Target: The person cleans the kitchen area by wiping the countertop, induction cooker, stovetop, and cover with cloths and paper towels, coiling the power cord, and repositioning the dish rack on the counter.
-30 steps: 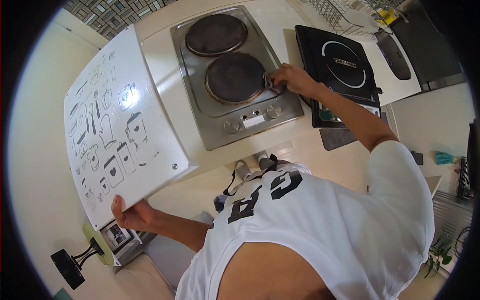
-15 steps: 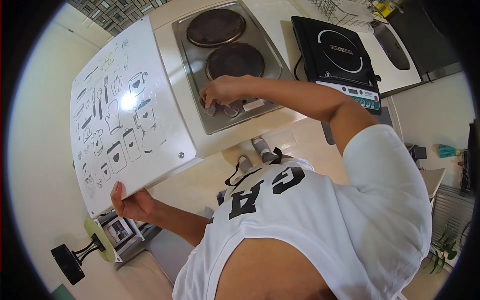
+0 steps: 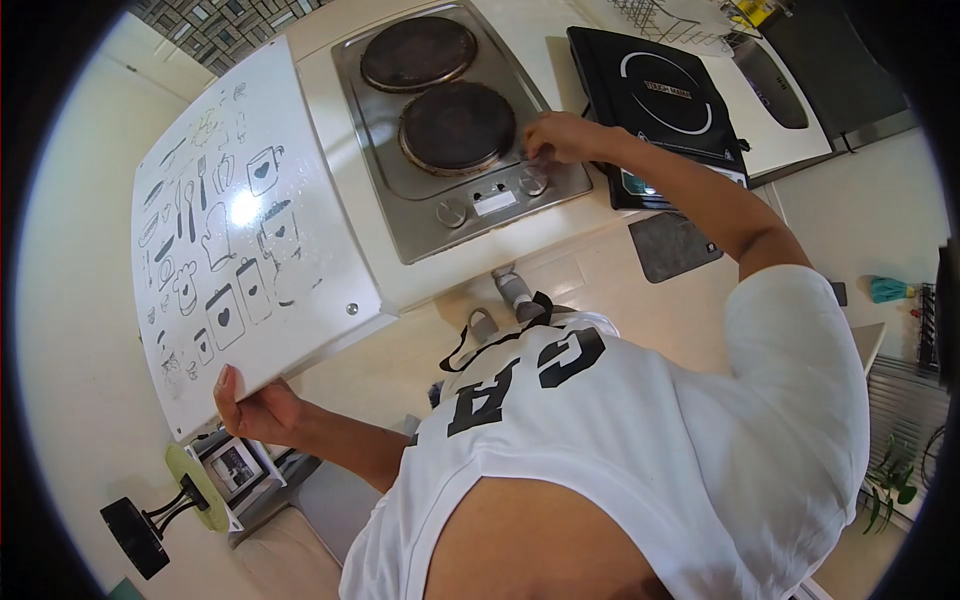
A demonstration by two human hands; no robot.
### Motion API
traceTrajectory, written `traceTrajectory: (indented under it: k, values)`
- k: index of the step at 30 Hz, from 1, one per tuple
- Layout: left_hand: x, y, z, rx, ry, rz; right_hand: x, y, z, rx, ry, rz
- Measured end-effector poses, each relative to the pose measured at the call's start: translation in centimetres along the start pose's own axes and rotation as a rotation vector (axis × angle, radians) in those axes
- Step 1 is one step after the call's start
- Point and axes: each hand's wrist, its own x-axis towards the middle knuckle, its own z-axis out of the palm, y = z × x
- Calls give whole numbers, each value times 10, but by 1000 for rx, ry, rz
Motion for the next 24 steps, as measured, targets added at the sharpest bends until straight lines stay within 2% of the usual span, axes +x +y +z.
traceTrajectory:
  k: [4, 6, 7, 10, 13, 16, 19, 20, 22, 24]
  values:
    - [5, -1, -3, -32, -20, 6, -30, -16, 3, -53, 22, 66]
    - [4, 0, 0, -22, -16, 6, -42, -32, 13, 7, 72, 271]
    - [3, 0, 0, -21, -15, 5, -47, -42, 19, 9, 72, 271]
    - [5, 1, 1, -36, -40, 21, -58, -71, 40, -118, 198, 417]
    - [7, 1, -1, -61, -41, 36, -50, -109, 64, -105, 310, 454]
    - [8, 2, -1, -52, -84, 22, -34, -139, 74, -5, 348, 428]
    - [10, 2, -3, -23, -79, 57, -16, -162, 78, 300, 335, 227]
    - [11, 5, -6, -20, -57, 44, -9, -160, 71, 296, 339, 233]
    - [10, 2, 0, -21, -31, 28, 4, -144, 37, 750, 391, 206]
    - [1, 1, 18, 9, -31, 30, 17, -98, 1, 512, 502, 195]
